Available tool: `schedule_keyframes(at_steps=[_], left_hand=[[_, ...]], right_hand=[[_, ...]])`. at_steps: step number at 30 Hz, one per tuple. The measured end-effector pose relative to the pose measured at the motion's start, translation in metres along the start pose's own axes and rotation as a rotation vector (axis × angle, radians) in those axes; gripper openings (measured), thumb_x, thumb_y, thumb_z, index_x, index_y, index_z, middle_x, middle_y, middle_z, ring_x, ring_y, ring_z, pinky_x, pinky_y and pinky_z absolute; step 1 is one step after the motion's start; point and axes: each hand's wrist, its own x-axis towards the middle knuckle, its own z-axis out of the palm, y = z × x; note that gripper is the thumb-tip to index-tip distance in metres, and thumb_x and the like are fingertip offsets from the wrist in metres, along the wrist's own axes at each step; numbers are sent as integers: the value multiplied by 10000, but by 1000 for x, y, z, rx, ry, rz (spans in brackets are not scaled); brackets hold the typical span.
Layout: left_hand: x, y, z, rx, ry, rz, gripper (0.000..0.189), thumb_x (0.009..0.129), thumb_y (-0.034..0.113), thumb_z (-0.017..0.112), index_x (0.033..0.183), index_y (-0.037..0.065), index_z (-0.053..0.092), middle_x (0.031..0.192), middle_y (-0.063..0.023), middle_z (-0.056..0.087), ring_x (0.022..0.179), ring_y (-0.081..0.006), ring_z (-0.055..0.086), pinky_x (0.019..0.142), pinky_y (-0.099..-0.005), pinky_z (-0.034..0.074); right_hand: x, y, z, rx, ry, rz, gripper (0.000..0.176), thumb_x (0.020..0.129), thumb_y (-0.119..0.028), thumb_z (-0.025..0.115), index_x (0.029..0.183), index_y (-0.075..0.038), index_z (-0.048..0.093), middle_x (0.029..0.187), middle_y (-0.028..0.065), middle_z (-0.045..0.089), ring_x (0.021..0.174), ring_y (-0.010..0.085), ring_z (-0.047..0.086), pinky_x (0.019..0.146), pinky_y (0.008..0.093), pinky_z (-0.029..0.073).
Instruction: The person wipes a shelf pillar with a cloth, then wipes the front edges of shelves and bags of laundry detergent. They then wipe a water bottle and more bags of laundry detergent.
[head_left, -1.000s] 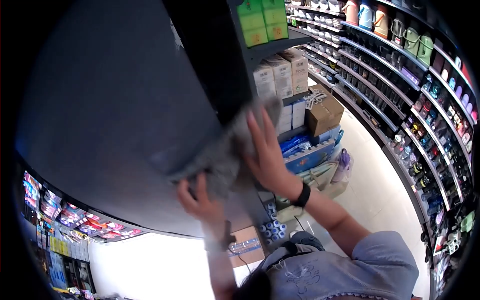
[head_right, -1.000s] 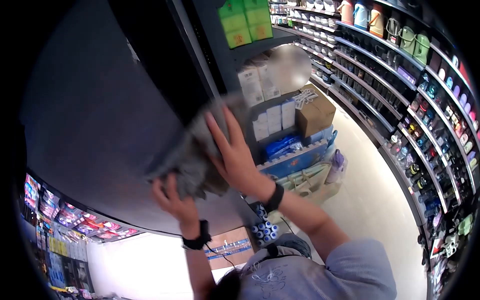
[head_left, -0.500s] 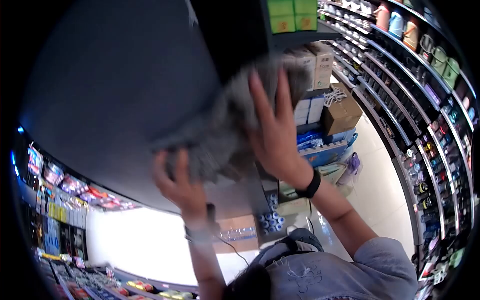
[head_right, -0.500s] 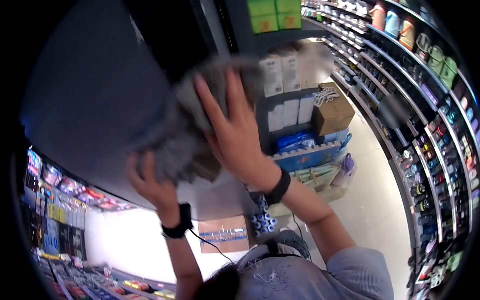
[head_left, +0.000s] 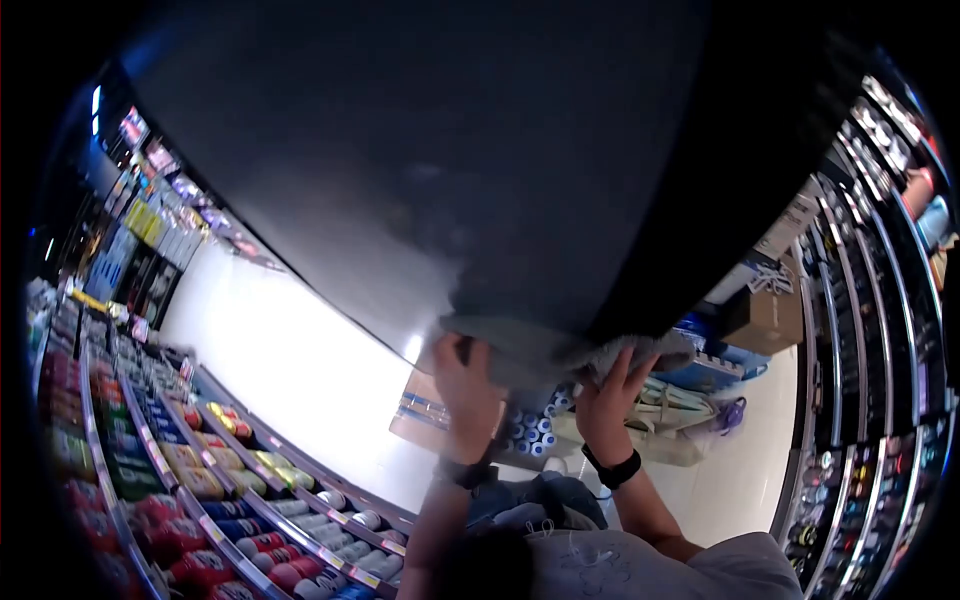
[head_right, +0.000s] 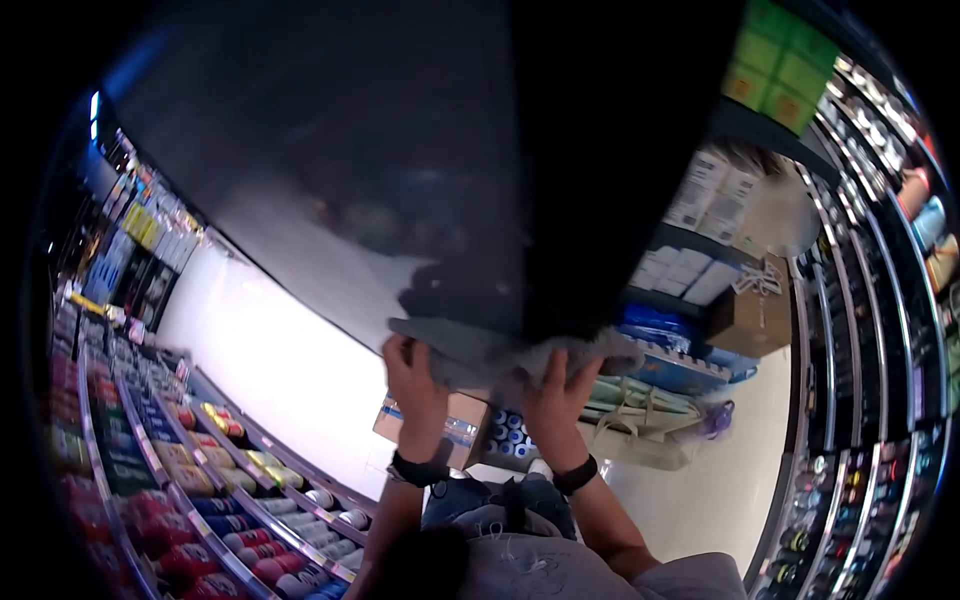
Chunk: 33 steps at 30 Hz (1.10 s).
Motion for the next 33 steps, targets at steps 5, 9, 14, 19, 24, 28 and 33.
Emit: schedule_keyframes(at_steps=[5, 9, 14, 19, 24, 28, 33], left_hand=[[-3, -23, 4, 101, -50, 349, 315, 880, 174, 656, 1130, 14, 552, 1104, -171, 524, 989, -336, 533, 848, -416, 448], [38, 0, -24, -131, 53, 512, 437, 770, 236, 781, 1139, 99, 589, 1167, -134, 522, 1016, -309, 529, 828, -420, 466], [109, -5, -65, -302, 319, 859, 449, 772, 184, 783, 1181, 204, 599, 1244, -104, 510, 1089, -325, 491, 861, -460, 453], [158, -103, -84, -258, 391, 718, 540, 861, 294, 694, 1312, 128, 448, 1329, -240, 408, 1186, -425, 438, 936, -525, 400], [189, -193, -88, -48, 430, 324, 819, 794, 253, 778, 1423, 85, 280, 1373, -243, 351, 1226, -442, 413, 961, -554, 377], [187, -235, -94, -370, 354, -13, 996, 786, 138, 769, 1504, 113, 79, 1443, -232, 249, 1298, -453, 353, 1035, -569, 351], [142, -214, -75, -661, 285, -76, 952, 841, 78, 682, 1513, 53, 7, 1548, -242, 86, 1393, -446, 244, 1119, -564, 278]], right_hand=[[-7, 9, 3, 46, 42, -8, 726, 852, 8, 572, 1496, -37, 242, 1544, 330, 41, 1422, 509, 113, 1125, 547, 173], [51, -31, -19, -68, 195, 92, 756, 831, -28, 542, 1514, -60, 221, 1546, 330, -6, 1424, 525, 56, 1123, 578, 164], [170, -128, 3, -242, 502, -26, 666, 884, -246, 499, 1498, -74, 306, 1572, 260, 87, 1441, 478, 82, 1150, 556, 111], [220, -235, 87, -535, 324, -271, 677, 804, -344, 527, 1449, -161, 434, 1552, 244, 204, 1404, 509, 174, 1147, 570, 133], [229, -305, 183, -392, 106, -478, 585, 839, -290, 503, 1399, -120, 479, 1517, 220, 276, 1377, 432, 263, 1141, 520, 194], [220, -331, 215, -500, 104, -668, 529, 865, -265, 478, 1355, -70, 514, 1484, 196, 344, 1355, 380, 317, 1147, 476, 207], [222, -338, 202, -694, 139, -892, 476, 897, -235, 447, 1300, -8, 558, 1443, 165, 429, 1327, 314, 383, 1153, 421, 223]])
